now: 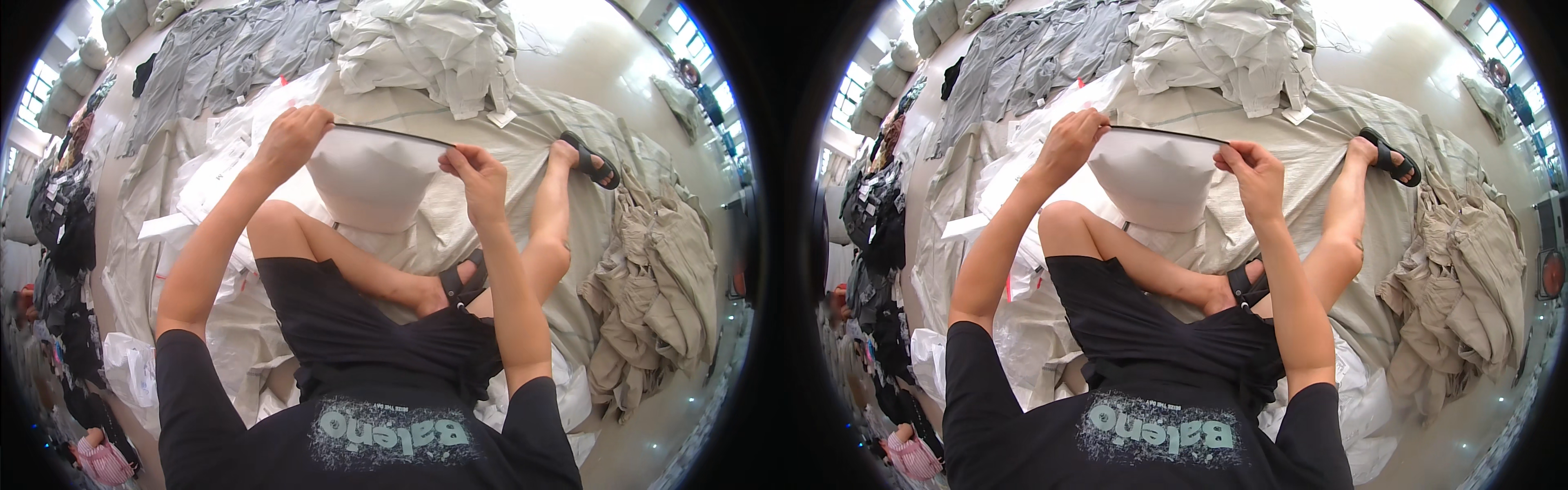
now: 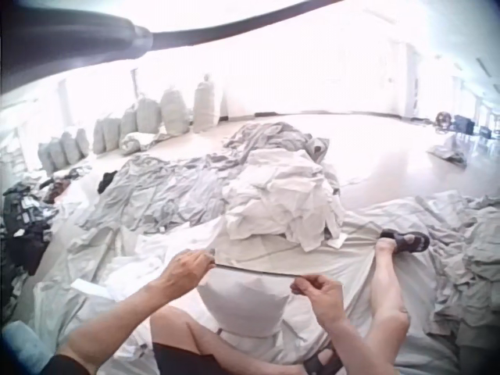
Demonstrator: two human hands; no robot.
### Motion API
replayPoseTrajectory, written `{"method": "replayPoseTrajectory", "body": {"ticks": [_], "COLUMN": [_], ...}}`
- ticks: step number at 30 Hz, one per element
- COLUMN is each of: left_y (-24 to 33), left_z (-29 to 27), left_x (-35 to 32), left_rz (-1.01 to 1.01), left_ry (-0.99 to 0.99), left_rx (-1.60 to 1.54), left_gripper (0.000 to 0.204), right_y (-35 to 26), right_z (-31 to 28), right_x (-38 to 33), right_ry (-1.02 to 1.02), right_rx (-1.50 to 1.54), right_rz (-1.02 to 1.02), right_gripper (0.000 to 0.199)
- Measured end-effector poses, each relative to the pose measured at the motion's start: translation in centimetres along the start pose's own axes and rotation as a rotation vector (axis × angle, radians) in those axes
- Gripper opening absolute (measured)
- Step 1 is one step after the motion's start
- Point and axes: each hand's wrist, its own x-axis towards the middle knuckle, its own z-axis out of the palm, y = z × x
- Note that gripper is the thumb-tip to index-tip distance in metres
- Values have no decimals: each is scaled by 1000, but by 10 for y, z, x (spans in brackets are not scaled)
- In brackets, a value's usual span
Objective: The person sits on the floor and repeatedly folds white shirts, then places each folded item into a clear plastic bag. They seal the bags and set them aside, continuing the process with a large pile of shirts.
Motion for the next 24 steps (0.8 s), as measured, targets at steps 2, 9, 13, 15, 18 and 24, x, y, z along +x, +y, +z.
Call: {"method": "replayPoseTrajectory", "body": {"ticks": [2,9,13,15,18,24], "left_y": [-17,18,31,39,40,85], "left_z": [-1,-48,-15,6,97,259], "left_x": [13,36,-57,-72,-65,-39], "left_rz": [-30,39,-86,-129,-131,-110], "left_ry": [12,176,-273,-801,-661,-394], "left_rx": [-32,-17,-366,-429,-412,-188], "left_gripper": [13,16,14,16,23,68], "right_y": [-9,-102,-99,-48,44,169], "right_z": [7,-5,-54,-68,-77,-74], "right_x": [21,8,-26,-31,-3,44], "right_ry": [-6,-99,-905,-629,-269,-132], "right_rx": [-41,-241,-473,-661,-913,-1570], "right_rz": [-22,-210,53,36,-170,-204], "right_gripper": [17,12,19,24,46,69]}}
